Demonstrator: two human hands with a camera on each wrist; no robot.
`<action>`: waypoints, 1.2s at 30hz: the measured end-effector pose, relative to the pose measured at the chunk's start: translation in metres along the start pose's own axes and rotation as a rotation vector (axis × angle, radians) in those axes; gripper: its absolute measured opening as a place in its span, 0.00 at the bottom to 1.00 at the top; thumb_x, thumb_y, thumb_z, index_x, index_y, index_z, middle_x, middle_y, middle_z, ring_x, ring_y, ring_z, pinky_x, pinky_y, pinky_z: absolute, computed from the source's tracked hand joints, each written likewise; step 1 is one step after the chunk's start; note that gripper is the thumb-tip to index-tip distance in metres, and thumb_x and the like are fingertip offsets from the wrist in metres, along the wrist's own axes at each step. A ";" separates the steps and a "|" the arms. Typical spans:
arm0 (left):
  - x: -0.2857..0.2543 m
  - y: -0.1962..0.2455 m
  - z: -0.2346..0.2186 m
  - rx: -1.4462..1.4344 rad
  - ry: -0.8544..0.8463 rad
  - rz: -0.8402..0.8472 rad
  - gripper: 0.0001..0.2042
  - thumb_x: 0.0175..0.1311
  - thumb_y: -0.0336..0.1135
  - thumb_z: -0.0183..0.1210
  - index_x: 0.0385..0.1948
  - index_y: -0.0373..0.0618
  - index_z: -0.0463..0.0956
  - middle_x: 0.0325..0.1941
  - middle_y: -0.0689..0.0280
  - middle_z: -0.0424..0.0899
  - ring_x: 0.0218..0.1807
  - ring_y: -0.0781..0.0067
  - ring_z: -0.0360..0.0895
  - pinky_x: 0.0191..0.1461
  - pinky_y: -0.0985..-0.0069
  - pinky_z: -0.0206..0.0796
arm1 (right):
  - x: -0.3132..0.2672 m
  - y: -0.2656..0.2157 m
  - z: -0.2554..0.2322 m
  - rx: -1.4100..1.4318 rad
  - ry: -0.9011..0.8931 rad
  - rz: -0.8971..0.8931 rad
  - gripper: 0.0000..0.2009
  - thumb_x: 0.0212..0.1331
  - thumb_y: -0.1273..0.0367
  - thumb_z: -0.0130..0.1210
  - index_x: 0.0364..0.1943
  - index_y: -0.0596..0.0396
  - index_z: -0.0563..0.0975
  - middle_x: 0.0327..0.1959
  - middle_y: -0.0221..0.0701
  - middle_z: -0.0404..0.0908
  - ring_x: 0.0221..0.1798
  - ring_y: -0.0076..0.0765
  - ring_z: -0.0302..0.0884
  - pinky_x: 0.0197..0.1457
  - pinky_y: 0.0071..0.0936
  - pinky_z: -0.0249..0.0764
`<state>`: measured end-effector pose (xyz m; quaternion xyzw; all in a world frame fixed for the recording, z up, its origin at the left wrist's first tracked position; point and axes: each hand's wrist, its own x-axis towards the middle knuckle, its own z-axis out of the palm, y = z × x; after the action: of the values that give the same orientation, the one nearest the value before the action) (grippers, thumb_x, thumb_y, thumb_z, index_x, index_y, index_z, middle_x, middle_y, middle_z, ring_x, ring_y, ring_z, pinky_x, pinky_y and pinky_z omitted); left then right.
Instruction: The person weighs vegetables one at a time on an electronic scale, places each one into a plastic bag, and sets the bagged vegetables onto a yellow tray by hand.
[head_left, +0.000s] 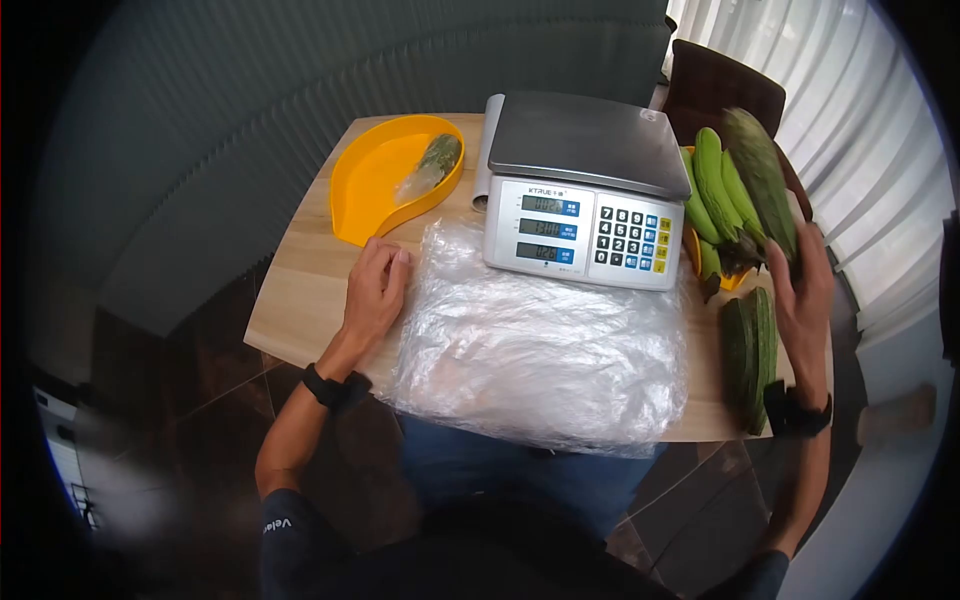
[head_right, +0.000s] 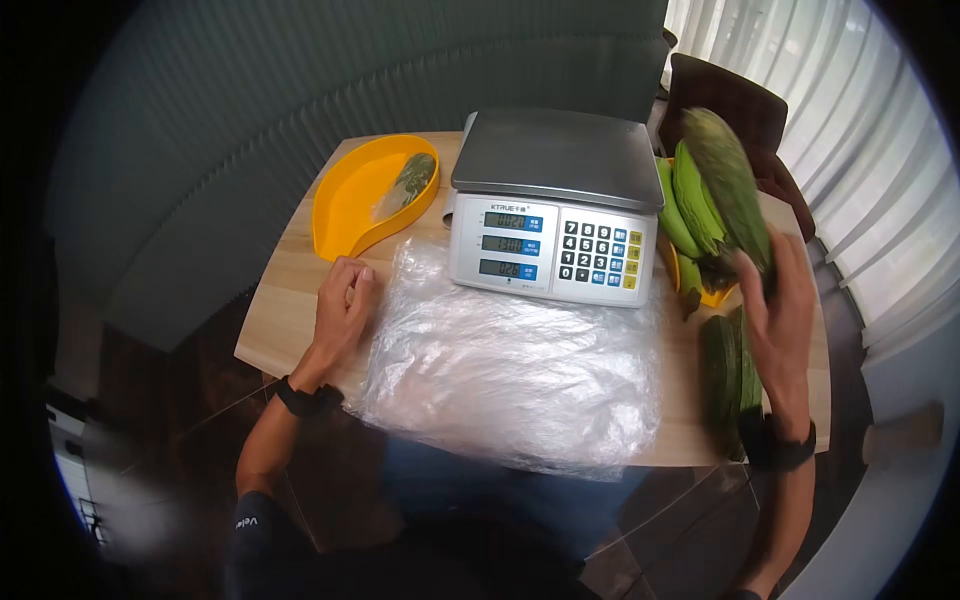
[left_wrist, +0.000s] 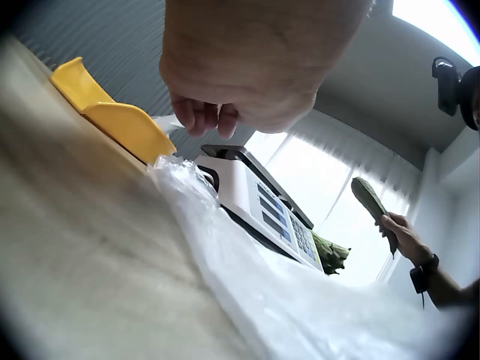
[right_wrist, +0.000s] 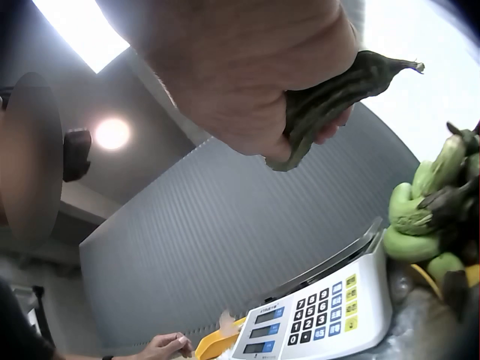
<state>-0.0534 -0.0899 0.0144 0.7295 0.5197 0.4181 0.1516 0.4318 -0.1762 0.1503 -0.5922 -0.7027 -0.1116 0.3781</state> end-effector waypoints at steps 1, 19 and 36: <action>-0.006 -0.004 -0.001 -0.008 0.029 -0.035 0.07 0.72 0.31 0.58 0.43 0.37 0.79 0.43 0.55 0.77 0.45 0.57 0.77 0.50 0.67 0.71 | 0.021 -0.005 0.023 0.017 -0.017 -0.087 0.17 0.69 0.69 0.58 0.57 0.63 0.75 0.46 0.44 0.76 0.47 0.48 0.77 0.53 0.35 0.72; -0.031 -0.071 -0.005 -0.057 -0.024 -0.019 0.09 0.68 0.24 0.57 0.47 0.39 0.81 0.55 0.59 0.81 0.55 0.65 0.78 0.58 0.75 0.69 | 0.102 0.002 0.199 -0.248 -0.076 -0.337 0.22 0.68 0.53 0.57 0.51 0.58 0.79 0.49 0.41 0.81 0.54 0.50 0.78 0.57 0.44 0.73; -0.053 0.195 0.051 -0.167 -0.479 -0.029 0.12 0.68 0.36 0.66 0.41 0.37 0.77 0.34 0.63 0.81 0.32 0.77 0.75 0.37 0.78 0.68 | -0.252 -0.084 0.020 0.762 0.296 0.874 0.07 0.74 0.73 0.54 0.41 0.63 0.80 0.41 0.34 0.81 0.29 0.20 0.75 0.32 0.17 0.71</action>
<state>0.1034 -0.2066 0.0879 0.7851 0.4429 0.2727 0.3363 0.3497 -0.3756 -0.0061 -0.6271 -0.3245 0.2331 0.6686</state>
